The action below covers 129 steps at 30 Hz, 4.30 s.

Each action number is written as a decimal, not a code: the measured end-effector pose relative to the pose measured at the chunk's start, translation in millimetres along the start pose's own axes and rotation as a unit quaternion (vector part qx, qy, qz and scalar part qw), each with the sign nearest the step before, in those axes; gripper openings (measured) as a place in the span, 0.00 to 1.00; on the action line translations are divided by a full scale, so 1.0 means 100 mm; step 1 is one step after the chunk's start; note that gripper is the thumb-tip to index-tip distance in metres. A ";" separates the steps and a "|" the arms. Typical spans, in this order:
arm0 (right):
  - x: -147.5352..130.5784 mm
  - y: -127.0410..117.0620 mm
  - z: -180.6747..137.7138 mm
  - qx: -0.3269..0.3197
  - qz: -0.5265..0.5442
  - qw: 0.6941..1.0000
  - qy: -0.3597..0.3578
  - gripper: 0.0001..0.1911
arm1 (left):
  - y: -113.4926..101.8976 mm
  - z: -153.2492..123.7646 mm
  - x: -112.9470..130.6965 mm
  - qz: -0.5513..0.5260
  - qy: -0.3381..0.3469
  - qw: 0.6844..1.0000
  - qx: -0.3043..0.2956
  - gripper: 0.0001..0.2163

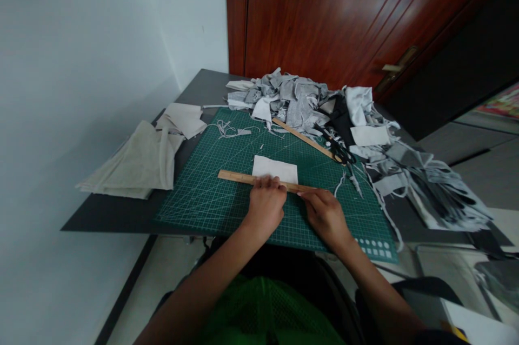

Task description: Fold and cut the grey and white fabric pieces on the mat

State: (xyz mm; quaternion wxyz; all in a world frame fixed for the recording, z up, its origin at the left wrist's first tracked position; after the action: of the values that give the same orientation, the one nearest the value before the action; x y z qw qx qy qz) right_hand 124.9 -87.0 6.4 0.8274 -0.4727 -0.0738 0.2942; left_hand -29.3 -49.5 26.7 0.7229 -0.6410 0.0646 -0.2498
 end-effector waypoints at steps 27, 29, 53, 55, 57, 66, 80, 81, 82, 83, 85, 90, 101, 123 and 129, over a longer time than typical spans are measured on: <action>-0.07 0.03 0.09 0.009 0.006 0.999 0.050 0.14 | 0.01 0.01 -0.01 0.005 0.006 1.000 -0.013 0.16; -0.06 0.03 0.10 0.012 0.016 0.998 0.054 0.13 | 0.01 0.01 -0.01 0.007 0.007 1.000 -0.015 0.16; -0.12 0.03 0.16 -0.016 -0.079 0.996 0.031 0.10 | 0.02 0.02 -0.01 -0.006 -0.004 0.999 -0.039 0.17; -0.14 0.05 0.18 -0.011 -0.069 0.997 0.025 0.11 | 0.01 0.02 -0.01 -0.001 -0.005 0.999 -0.041 0.18; -0.15 0.08 0.21 -0.007 -0.064 0.998 0.021 0.11 | 0.00 0.02 -0.01 0.004 -0.006 0.999 -0.041 0.18; -0.23 0.06 0.26 -0.039 -0.090 0.995 0.015 0.15 | 0.02 0.02 -0.02 0.020 -0.003 0.999 -0.028 0.17; -0.16 0.04 0.19 -0.032 -0.106 0.994 0.017 0.15 | 0.03 0.01 -0.03 0.022 0.004 1.000 -0.017 0.15; -0.17 0.06 0.20 -0.029 -0.101 0.994 0.016 0.15 | 0.03 0.01 -0.03 0.023 0.004 1.000 -0.018 0.15; -0.17 0.07 0.20 -0.028 -0.097 0.995 0.014 0.14 | 0.02 0.01 -0.03 0.022 0.004 1.000 -0.019 0.15; -0.18 0.08 0.21 -0.028 -0.093 0.995 0.012 0.14 | 0.01 0.01 -0.03 0.021 0.004 1.000 -0.019 0.15; -0.19 0.09 0.23 -0.030 -0.087 0.996 0.010 0.14 | 0.00 0.01 -0.03 0.017 0.002 1.000 -0.020 0.14; -0.22 0.09 0.25 -0.035 -0.077 0.996 0.003 0.15 | -0.01 0.01 -0.03 0.012 -0.002 1.000 -0.024 0.14; -0.25 0.08 0.26 -0.065 -0.114 0.991 0.005 0.18 | 0.01 0.00 -0.04 0.009 -0.002 1.000 -0.010 0.13; 0.05 0.03 0.20 0.012 0.106 0.978 0.179 0.07 | 0.16 -0.11 0.17 0.022 -0.027 0.998 0.051 0.24; 0.08 0.02 0.17 0.020 0.098 0.975 0.197 0.08 | 0.24 -0.10 0.17 -0.003 -0.021 0.998 0.055 0.24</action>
State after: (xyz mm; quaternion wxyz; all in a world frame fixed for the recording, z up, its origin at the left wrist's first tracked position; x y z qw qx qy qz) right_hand 124.0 -69.3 12.7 0.8021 -0.5100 0.1433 0.2758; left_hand -12.2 -64.3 6.2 0.7574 -0.6057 0.0334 -0.2414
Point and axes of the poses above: each hand's wrist, its own z-axis towards the middle knuckle, its own y-axis out of the palm, x = y × z, the point moved 6 cm from there along z, towards the middle knuckle, and after that the axes turned 8 degrees about -y, right-handed, at the moved point
